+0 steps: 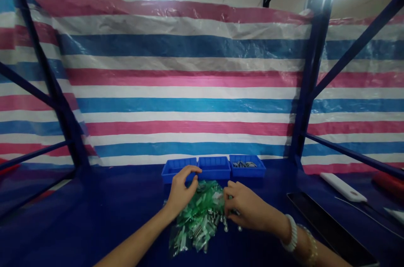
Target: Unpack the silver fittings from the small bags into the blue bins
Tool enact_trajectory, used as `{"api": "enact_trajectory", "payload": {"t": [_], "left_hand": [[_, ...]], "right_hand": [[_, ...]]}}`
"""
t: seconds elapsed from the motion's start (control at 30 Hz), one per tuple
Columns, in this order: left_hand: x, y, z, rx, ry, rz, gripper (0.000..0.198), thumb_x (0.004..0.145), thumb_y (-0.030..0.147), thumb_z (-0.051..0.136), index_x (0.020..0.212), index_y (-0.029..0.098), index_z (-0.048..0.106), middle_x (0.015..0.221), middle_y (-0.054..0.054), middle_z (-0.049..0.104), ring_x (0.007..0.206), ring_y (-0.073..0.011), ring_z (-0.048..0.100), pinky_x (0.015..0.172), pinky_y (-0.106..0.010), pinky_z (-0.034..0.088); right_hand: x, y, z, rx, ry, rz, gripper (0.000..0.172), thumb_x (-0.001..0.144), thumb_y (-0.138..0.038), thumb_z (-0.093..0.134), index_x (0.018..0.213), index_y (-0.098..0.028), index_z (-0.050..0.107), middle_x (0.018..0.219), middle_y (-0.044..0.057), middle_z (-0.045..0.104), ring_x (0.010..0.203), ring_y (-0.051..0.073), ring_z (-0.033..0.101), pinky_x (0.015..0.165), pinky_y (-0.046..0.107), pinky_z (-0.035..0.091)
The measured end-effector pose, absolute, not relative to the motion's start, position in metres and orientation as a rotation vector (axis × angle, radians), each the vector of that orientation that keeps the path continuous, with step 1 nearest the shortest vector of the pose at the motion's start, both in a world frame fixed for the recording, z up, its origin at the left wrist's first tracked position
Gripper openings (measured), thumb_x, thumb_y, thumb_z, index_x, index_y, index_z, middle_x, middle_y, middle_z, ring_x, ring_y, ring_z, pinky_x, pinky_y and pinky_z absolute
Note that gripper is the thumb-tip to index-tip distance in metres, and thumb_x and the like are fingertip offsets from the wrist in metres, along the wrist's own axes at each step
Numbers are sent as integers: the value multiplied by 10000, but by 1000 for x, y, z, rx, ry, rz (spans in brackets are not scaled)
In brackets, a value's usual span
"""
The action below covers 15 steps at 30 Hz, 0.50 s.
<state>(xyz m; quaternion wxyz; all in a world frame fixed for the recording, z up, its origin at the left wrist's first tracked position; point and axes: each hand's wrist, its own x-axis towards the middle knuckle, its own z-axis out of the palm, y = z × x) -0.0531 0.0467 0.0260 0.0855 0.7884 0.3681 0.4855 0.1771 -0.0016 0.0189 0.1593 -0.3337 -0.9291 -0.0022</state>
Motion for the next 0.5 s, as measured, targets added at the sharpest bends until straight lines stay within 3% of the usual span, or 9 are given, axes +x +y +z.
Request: {"api": "enact_trajectory", "payload": {"t": [0.3,0.5], "left_hand": [[-43,31,23,2295,1048,1452,200,817,113,453,857,184,636,864,-47,686,862,-207,643,809,-343,492],[-38,22,19,2288,954,1441,205,799,87,461,837,190,634,847,-45,680,833,-207,644,779,-334,489]], "right_hand": [[175,3,15,-1057,-2774,-368,154,756,-297,751,682,-184,677,839,48,624,903,239,463,741,345,347],[170,8,1,-1095,-2715,-449,146,776,-197,704,645,-171,645,814,64,635,900,251,500,765,354,395]]}}
